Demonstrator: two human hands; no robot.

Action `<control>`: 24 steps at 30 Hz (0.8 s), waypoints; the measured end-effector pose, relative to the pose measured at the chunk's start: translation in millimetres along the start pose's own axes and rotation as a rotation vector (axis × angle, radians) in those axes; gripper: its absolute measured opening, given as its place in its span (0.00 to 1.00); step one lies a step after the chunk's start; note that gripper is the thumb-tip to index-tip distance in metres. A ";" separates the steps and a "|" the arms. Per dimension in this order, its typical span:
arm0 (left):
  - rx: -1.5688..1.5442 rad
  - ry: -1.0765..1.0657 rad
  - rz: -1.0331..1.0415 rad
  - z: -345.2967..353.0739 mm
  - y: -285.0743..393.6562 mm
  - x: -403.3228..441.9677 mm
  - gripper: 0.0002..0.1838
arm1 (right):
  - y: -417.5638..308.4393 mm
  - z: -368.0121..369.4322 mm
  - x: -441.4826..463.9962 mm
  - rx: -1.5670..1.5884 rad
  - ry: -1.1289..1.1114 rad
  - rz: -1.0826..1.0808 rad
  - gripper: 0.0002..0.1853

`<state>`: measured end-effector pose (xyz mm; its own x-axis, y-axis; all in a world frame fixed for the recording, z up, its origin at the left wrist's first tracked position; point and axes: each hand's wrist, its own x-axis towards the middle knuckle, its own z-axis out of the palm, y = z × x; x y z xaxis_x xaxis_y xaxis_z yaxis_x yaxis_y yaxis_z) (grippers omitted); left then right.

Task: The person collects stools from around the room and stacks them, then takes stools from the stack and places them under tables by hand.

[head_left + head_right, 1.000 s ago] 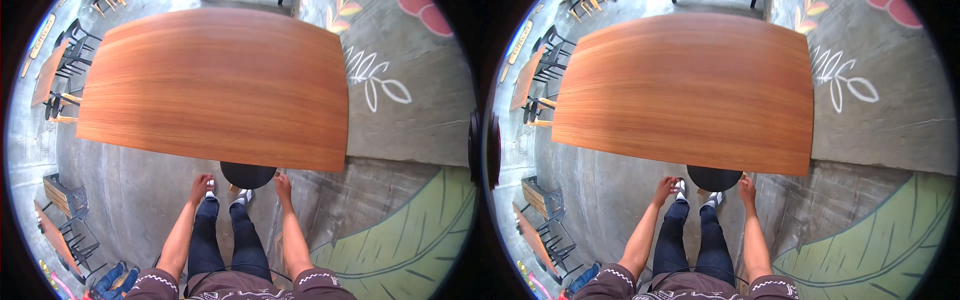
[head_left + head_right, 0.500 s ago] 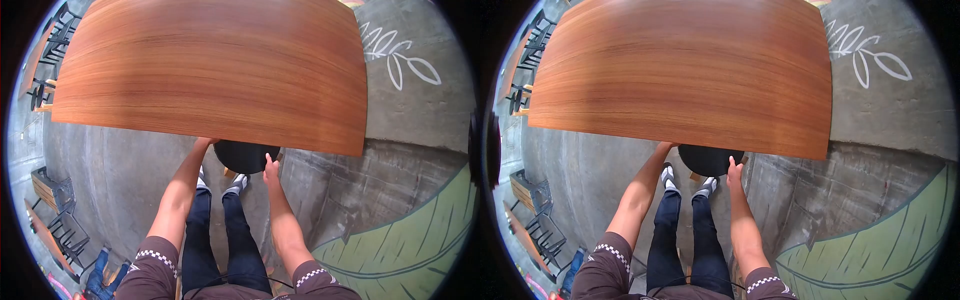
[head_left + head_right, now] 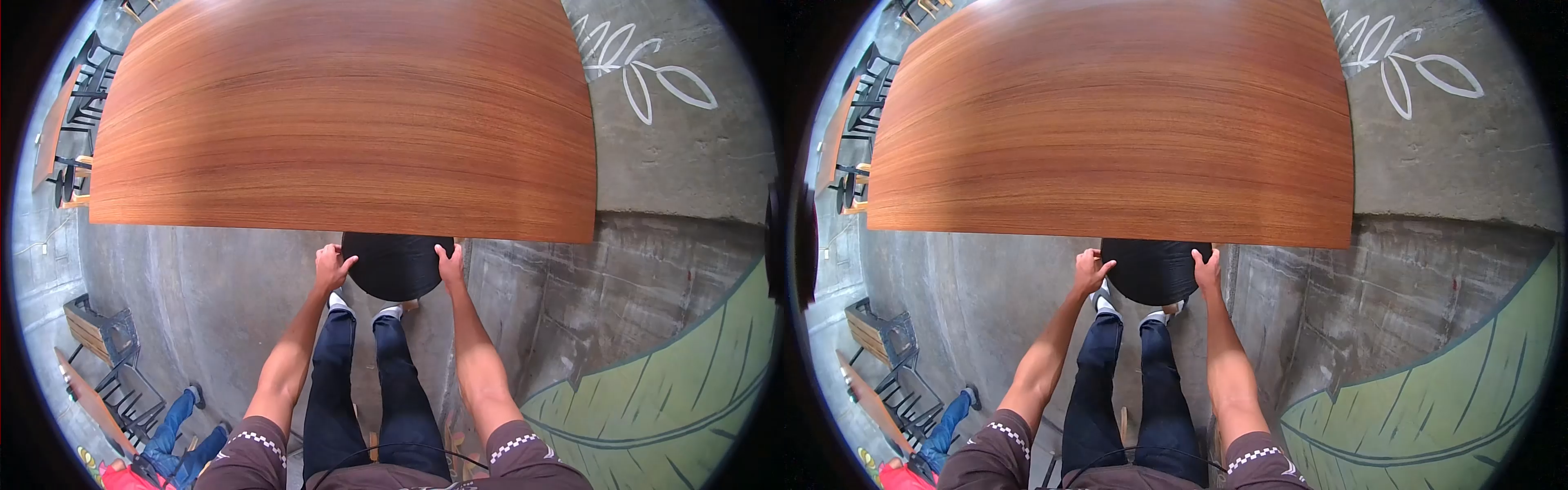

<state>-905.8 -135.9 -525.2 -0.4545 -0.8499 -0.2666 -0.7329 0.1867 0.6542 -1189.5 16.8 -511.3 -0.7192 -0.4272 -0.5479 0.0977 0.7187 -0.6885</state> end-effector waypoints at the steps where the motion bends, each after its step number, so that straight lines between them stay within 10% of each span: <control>1: -0.025 0.010 -0.033 1.2 -0.4 -5.6 0.29 | -3.9 1.6 5.0 -0.020 0.028 -0.065 0.31; 5: -0.070 0.014 -0.105 12.2 3.7 -30.9 0.27 | -32.9 -3.9 28.8 -0.180 -0.061 -0.003 0.30; 11: -0.235 -0.002 -0.134 28.5 22.7 -61.7 0.24 | -5.3 0.3 64.7 -0.309 -0.025 -0.512 0.20; 24: -0.183 -0.057 -0.152 29.9 31.8 -95.0 0.24 | -1.3 -20.7 38.1 -0.339 -0.056 -0.328 0.25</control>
<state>-901.1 -34.5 -500.3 -0.3777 -0.8312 -0.4079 -0.6934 -0.0380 0.7195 -1231.2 11.0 -521.4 -0.6353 -0.6839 -0.3587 -0.3655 0.6754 -0.6405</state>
